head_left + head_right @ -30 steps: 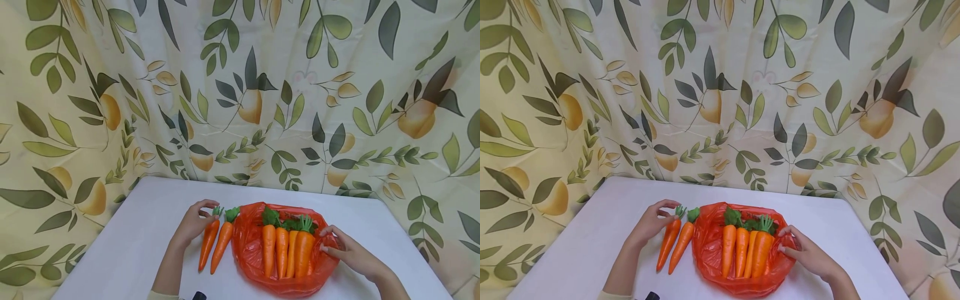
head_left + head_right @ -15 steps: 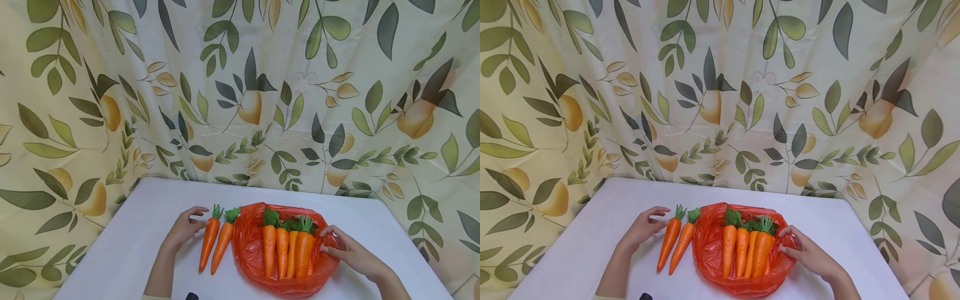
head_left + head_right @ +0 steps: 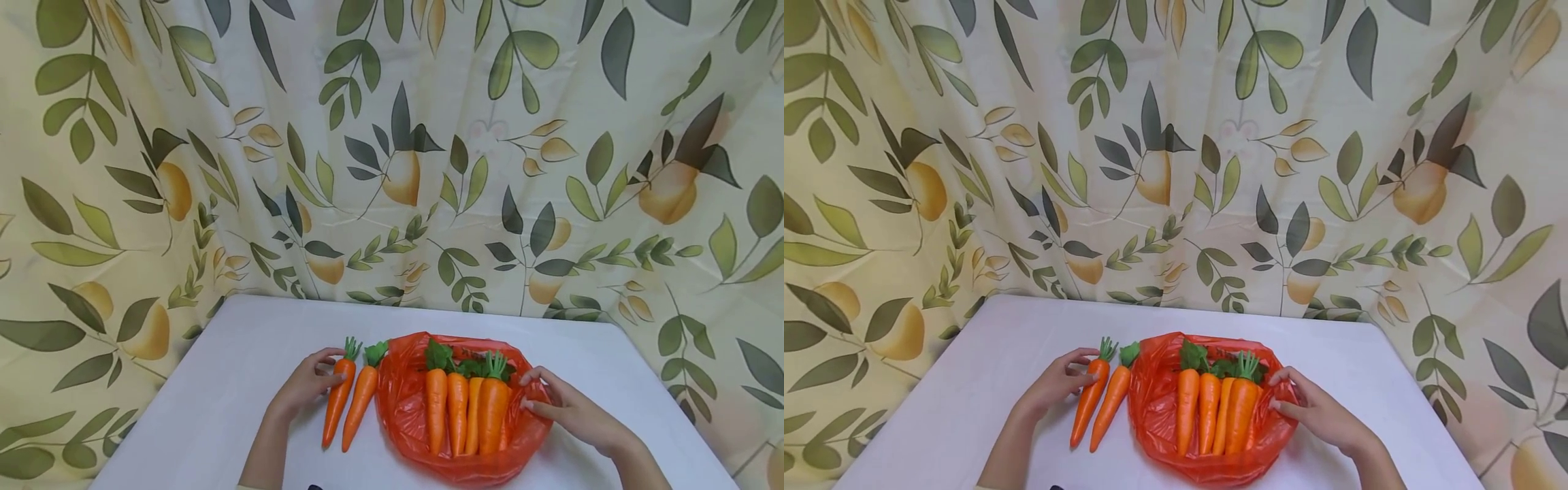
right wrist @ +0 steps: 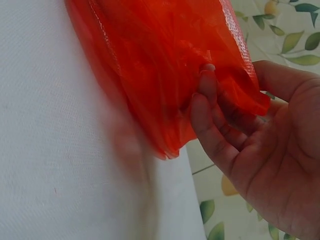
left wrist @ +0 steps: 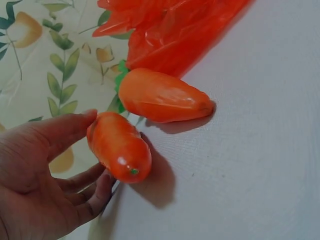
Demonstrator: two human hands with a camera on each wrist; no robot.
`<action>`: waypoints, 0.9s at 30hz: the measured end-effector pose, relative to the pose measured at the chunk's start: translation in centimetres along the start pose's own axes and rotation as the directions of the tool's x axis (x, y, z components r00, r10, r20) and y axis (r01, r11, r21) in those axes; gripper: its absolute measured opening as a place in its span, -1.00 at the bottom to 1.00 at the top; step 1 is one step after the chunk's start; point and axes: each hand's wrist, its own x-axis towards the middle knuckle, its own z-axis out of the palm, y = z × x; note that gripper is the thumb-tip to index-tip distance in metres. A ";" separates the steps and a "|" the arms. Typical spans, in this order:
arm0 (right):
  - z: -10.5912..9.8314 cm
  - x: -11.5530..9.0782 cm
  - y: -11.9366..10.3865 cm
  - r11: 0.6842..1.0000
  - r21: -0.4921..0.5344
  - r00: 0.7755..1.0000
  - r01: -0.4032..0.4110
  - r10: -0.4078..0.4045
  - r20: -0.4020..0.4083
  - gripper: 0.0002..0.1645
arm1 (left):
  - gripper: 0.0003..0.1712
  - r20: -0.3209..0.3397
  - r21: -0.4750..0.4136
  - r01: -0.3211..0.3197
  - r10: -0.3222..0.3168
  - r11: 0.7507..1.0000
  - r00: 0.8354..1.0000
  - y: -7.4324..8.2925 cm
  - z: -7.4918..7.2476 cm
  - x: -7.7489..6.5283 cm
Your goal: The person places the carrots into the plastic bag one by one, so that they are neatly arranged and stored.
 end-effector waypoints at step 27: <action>-0.3 -0.5 0.3 1.000 0.007 1.000 0.004 -0.004 -0.003 -0.55 | -0.26 0.110 0.065 -0.016 0.009 0.998 0.994 0.3 0.5 -0.4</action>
